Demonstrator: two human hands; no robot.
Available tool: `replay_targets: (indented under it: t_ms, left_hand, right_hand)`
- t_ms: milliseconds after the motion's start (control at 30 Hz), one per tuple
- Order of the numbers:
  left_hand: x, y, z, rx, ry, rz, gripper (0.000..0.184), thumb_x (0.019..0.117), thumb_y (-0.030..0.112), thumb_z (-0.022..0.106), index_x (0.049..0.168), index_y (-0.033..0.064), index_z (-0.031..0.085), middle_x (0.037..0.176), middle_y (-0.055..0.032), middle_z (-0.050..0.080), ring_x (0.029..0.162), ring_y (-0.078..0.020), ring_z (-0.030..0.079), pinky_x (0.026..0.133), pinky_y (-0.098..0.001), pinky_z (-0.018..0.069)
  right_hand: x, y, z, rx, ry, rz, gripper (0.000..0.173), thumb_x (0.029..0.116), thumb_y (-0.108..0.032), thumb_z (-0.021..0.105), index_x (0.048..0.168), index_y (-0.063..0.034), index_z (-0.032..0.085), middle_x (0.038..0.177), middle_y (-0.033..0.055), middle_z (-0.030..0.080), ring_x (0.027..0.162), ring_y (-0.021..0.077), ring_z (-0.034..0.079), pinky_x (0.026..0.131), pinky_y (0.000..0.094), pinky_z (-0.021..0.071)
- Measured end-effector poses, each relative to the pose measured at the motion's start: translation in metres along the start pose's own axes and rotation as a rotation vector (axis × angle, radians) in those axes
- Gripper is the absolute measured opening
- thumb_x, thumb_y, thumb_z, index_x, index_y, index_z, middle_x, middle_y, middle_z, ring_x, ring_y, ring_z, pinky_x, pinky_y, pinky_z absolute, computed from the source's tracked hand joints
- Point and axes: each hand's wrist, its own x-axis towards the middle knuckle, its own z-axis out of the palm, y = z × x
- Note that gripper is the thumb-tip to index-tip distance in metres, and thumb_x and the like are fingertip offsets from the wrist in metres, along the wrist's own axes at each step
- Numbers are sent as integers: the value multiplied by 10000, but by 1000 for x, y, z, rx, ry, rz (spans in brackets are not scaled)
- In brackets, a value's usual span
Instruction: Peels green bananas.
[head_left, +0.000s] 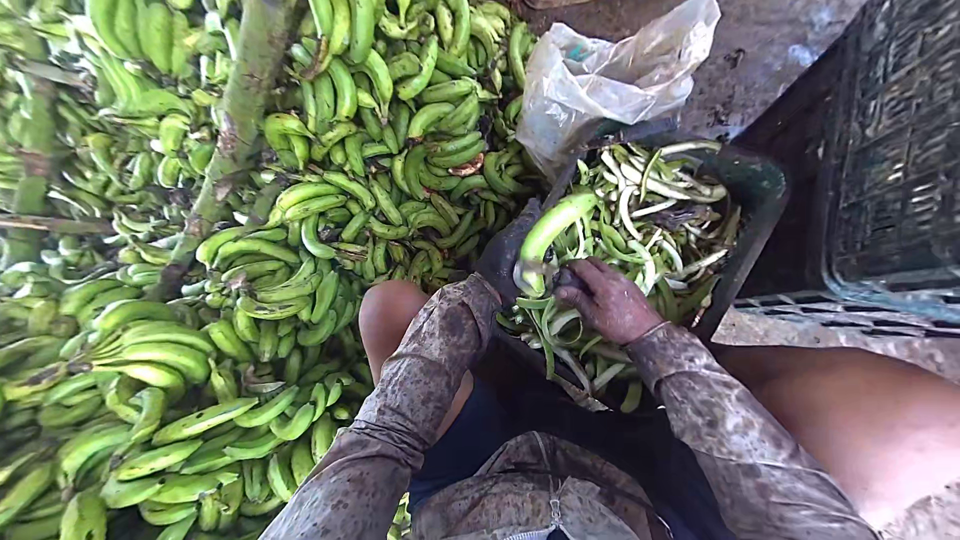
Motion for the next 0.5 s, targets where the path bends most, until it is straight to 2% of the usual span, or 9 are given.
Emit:
replay_targets:
  t_ms: [67, 133, 233, 267, 300, 333, 400, 467, 500]
  left_hand:
    - [-6, -5, 8, -23, 1, 10, 436, 1102, 449, 346, 1232, 120, 600, 940, -51, 676, 803, -128, 671, 698, -308, 595]
    - [-7, -10, 6, 74, 5, 2, 462, 1104, 465, 331, 1304, 133, 583, 1019, -63, 675, 866, -139, 673, 740, -331, 594]
    - [-19, -14, -8, 260, -95, 50, 471, 1120, 403, 325, 1442, 117, 513, 1169, -91, 663, 973, -130, 671, 838, -324, 591]
    - [-25, -13, -11, 261, -136, 76, 452, 1123, 351, 331, 1449, 93, 508, 1136, -97, 670, 924, -119, 675, 806, -297, 596]
    - [-27, -14, -10, 117, -138, 43, 447, 1121, 391, 303, 1358, 101, 547, 953, -85, 666, 728, -123, 665, 639, -280, 598]
    - [-25, -16, -10, -29, -151, -4, 494, 1112, 459, 271, 1250, 93, 573, 847, -98, 648, 620, -160, 643, 544, -306, 584]
    - [-16, -16, -15, -168, -140, -49, 602, 1082, 570, 247, 1167, 85, 593, 823, -110, 629, 616, -204, 628, 537, -356, 574]
    - [-8, -12, -16, -97, -38, 0, 608, 1076, 593, 267, 1153, 90, 600, 808, -101, 612, 610, -196, 615, 532, -354, 571]
    - [-5, -9, -15, -3, 52, 35, 566, 1083, 562, 307, 1187, 94, 608, 817, -98, 622, 618, -188, 623, 541, -349, 576]
  right_hand:
    - [9, 17, -8, -29, 91, 38, 461, 1015, -422, 632, 1246, -23, 645, 1171, 242, 667, 970, 416, 701, 827, 634, 568]
    - [16, 28, -19, -83, 157, 115, 480, 1020, -435, 623, 1262, -21, 640, 1207, 260, 659, 996, 446, 697, 835, 658, 557]
    - [15, 43, -38, -61, 252, 423, 482, 1078, -392, 531, 1303, 28, 604, 1220, 307, 651, 1112, 501, 654, 948, 708, 491]
    - [16, 48, -47, -38, 306, 530, 513, 1089, -409, 493, 1303, 46, 599, 1197, 330, 654, 1128, 517, 642, 967, 719, 469]
    - [16, 53, -55, -22, 351, 607, 542, 1090, -436, 475, 1289, 52, 599, 1162, 344, 657, 1117, 530, 638, 958, 733, 456]
    - [14, 54, -60, -6, 386, 641, 563, 1087, -467, 466, 1271, 48, 602, 1128, 336, 658, 1095, 517, 640, 948, 723, 455]
    - [10, 45, -61, 30, 417, 565, 558, 1084, -478, 463, 1248, 33, 614, 1056, 292, 666, 1011, 453, 657, 910, 664, 477]
    - [4, 27, -50, 89, 346, 407, 517, 1082, -443, 489, 1280, 15, 624, 1058, 259, 687, 980, 397, 681, 900, 619, 514]
    - [0, 18, -43, 120, 279, 322, 491, 1075, -425, 512, 1275, 9, 624, 1042, 241, 693, 953, 377, 691, 876, 614, 534]
